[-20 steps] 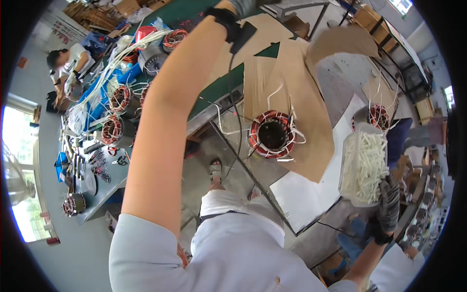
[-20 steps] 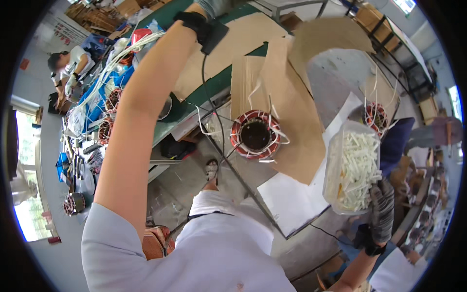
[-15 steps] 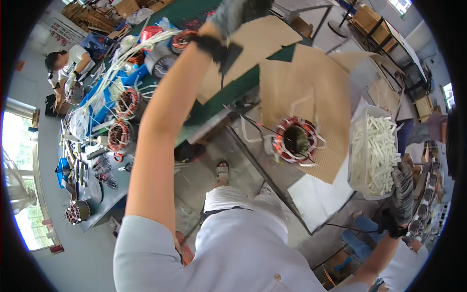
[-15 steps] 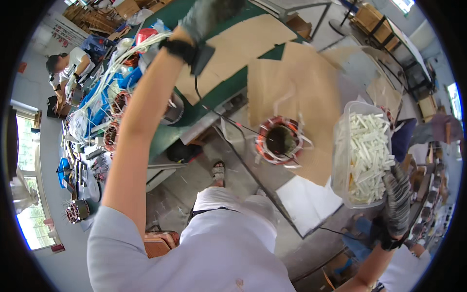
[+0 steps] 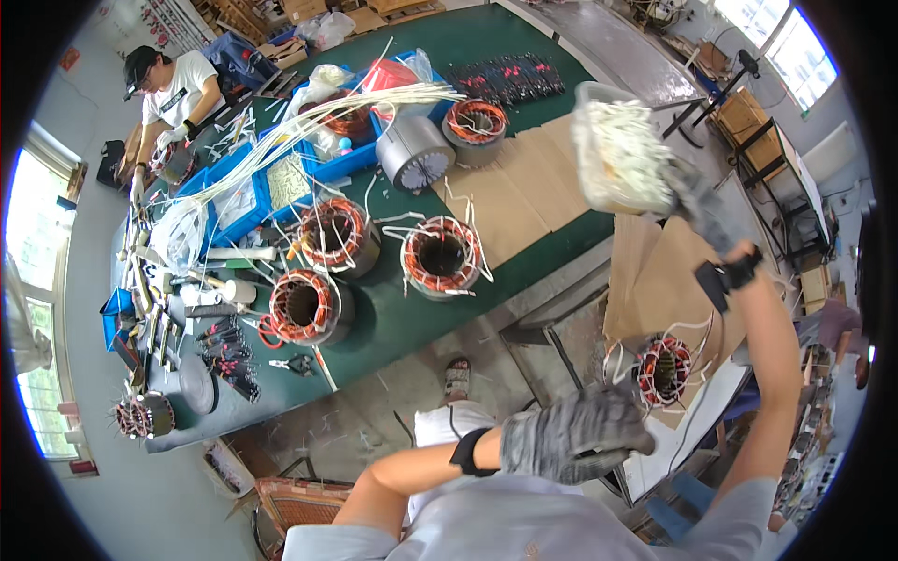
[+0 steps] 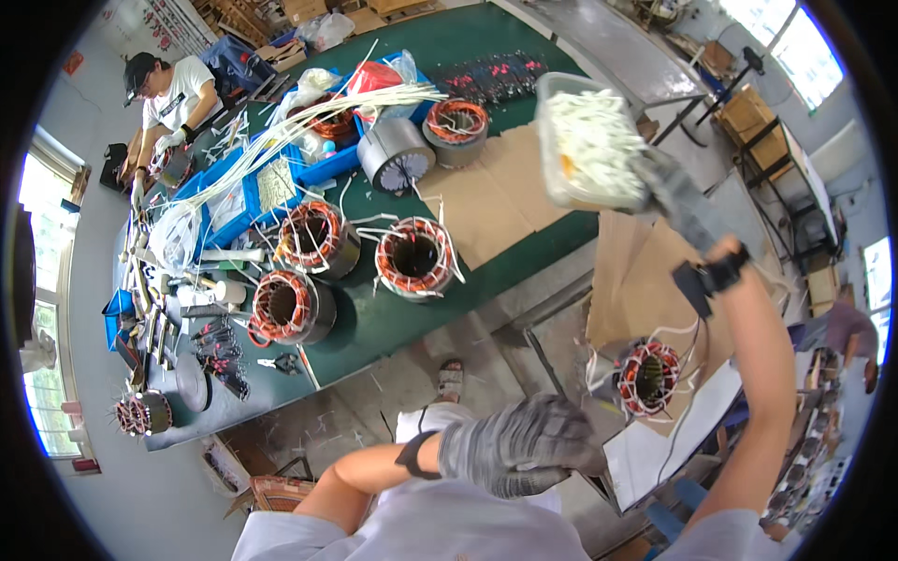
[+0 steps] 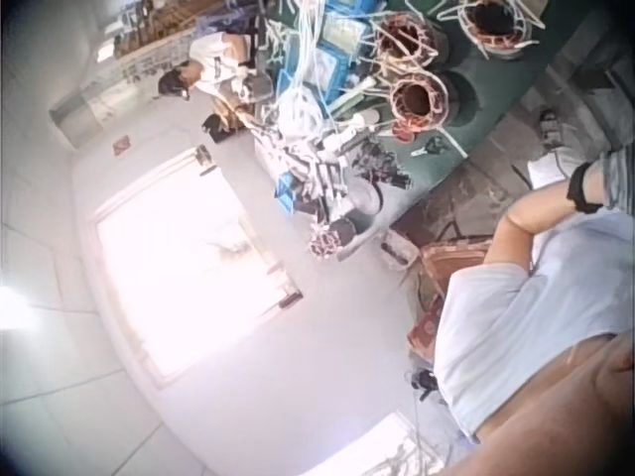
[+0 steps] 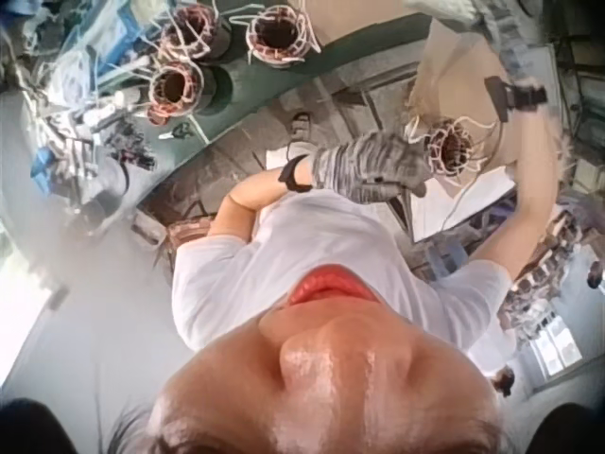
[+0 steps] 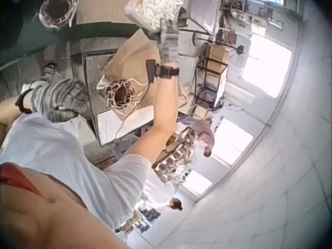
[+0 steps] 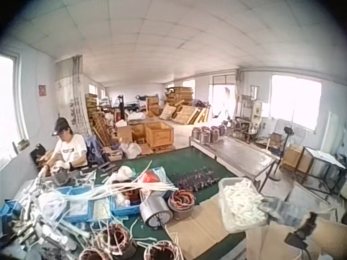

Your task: The person wraps a copper-wired stator in paper, picks up a container of small parts, and then uses a tool by hand to secure wires onto another stator on the work surface.

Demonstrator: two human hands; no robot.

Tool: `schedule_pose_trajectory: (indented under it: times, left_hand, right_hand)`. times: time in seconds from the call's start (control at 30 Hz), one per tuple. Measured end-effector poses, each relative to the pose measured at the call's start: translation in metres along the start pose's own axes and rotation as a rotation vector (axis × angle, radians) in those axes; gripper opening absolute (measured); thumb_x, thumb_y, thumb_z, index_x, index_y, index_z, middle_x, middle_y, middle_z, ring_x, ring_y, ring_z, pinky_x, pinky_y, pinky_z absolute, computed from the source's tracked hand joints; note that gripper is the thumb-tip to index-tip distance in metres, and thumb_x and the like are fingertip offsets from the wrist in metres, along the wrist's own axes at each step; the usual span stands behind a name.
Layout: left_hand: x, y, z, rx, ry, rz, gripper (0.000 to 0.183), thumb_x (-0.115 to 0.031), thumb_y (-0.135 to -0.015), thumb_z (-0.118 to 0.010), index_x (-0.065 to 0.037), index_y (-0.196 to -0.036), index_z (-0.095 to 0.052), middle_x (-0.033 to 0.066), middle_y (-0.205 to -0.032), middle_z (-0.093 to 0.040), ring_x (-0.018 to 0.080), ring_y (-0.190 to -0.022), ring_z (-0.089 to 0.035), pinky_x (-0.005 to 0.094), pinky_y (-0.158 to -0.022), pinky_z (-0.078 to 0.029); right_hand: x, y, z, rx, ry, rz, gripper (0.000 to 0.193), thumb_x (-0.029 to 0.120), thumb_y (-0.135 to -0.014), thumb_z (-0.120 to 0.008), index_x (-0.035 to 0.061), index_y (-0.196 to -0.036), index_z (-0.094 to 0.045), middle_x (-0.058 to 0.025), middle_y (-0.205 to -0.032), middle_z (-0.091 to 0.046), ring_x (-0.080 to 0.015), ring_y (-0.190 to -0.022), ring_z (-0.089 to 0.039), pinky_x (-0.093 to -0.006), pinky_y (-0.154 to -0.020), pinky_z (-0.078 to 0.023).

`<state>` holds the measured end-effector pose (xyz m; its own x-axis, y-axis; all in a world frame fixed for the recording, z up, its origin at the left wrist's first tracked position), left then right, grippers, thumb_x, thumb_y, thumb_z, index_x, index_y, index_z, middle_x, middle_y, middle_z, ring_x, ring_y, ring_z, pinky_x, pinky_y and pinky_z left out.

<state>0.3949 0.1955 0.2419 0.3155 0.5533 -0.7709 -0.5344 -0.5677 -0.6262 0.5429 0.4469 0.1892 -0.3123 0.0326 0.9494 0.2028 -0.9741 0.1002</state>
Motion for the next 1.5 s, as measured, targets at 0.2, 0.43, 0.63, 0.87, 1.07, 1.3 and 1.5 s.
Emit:
schedule_pose_trajectory:
  times: [0.2,0.43,0.63,0.87,1.07,1.3,1.5]
  left_hand:
    - [0.046,0.076,0.041,0.034,-0.031,0.361,0.027,-0.012,-0.081,-0.051,-0.001,-0.105,-0.056,0.0126,-0.092,-0.058,0.0292,-0.087,-0.055,0.0371,-0.080,-0.042]
    - [0.071,0.176,0.112,-0.534,0.115,0.844,0.020,-0.012,-0.082,-0.047,-0.003,-0.094,-0.061,0.0100,-0.087,-0.061,0.0211,-0.084,-0.057,0.0320,-0.078,-0.042]
    - [0.083,0.182,0.118,-0.588,0.103,0.878,0.020,-0.011,-0.082,-0.046,-0.003,-0.094,-0.060,0.0075,-0.087,-0.061,0.0186,-0.083,-0.056,0.0292,-0.077,-0.042]
    - [0.095,0.167,0.098,-0.387,0.025,0.819,0.021,-0.009,-0.082,-0.045,-0.004,-0.096,-0.060,0.0076,-0.088,-0.061,0.0186,-0.083,-0.057,0.0304,-0.077,-0.043]
    - [0.120,0.194,0.091,-0.460,0.067,0.999,0.024,-0.008,-0.084,-0.043,-0.003,-0.100,-0.059,0.0095,-0.088,-0.062,0.0195,-0.078,-0.058,0.0291,-0.072,-0.044]
    - [0.145,0.266,0.078,-0.457,-0.287,1.170,0.013,-0.011,-0.084,-0.048,-0.007,-0.090,-0.059,0.0130,-0.072,-0.060,0.0280,-0.068,-0.059,0.0360,-0.058,-0.046]
    - [0.160,0.289,0.063,-0.435,-0.090,1.355,0.019,-0.008,-0.084,-0.047,-0.009,-0.098,-0.060,0.0097,-0.076,-0.063,0.0193,-0.059,-0.058,0.0314,-0.054,-0.046]
  right_hand:
    - [-0.072,-0.148,-0.032,0.017,-0.068,-0.123,0.026,0.026,-0.089,-0.051,0.0079,-0.109,-0.052,0.0001,-0.081,-0.058,-0.0069,-0.061,-0.054,-0.0242,-0.056,-0.053]
    - [-0.109,-0.244,-0.122,-0.006,-0.166,-0.221,0.025,0.030,-0.089,-0.051,0.0121,-0.106,-0.054,-0.0015,-0.088,-0.061,-0.0114,-0.067,-0.060,-0.0258,-0.056,-0.054]
    - [-0.117,-0.268,-0.125,0.012,-0.077,-0.272,0.028,0.035,-0.090,-0.047,0.0121,-0.104,-0.056,-0.0013,-0.091,-0.062,-0.0119,-0.069,-0.061,-0.0249,-0.055,-0.054]
    - [-0.110,-0.260,-0.116,-0.052,-0.170,-0.233,0.024,0.032,-0.087,-0.051,0.0105,-0.096,-0.059,-0.0046,-0.081,-0.063,-0.0147,-0.056,-0.060,-0.0254,-0.046,-0.052]
    - [-0.115,-0.253,-0.031,-0.160,-0.113,-0.178,0.027,0.032,-0.090,-0.048,0.0131,-0.109,-0.052,-0.0017,-0.093,-0.060,-0.0109,-0.072,-0.059,-0.0235,-0.055,-0.054]
    - [-0.226,-0.292,-0.022,-0.323,-0.244,-0.306,0.025,0.027,-0.091,-0.045,0.0109,-0.109,-0.049,-0.0047,-0.097,-0.060,-0.0170,-0.072,-0.062,-0.0311,-0.052,-0.055]
    - [-0.345,-0.346,0.027,-0.515,-0.278,-0.188,0.027,0.021,-0.089,-0.042,0.0079,-0.111,-0.051,-0.0140,-0.105,-0.060,-0.0275,-0.092,-0.060,-0.0387,-0.073,-0.051]
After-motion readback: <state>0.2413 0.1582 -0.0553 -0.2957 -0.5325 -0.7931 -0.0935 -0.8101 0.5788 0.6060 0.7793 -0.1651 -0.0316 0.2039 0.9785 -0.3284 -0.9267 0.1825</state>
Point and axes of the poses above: each hand's wrist, its own y-axis away from the middle knuckle, its own z-axis out of the back of the hand, x = y × z, the point moved 9 cm from there along -y, towards the middle knuckle
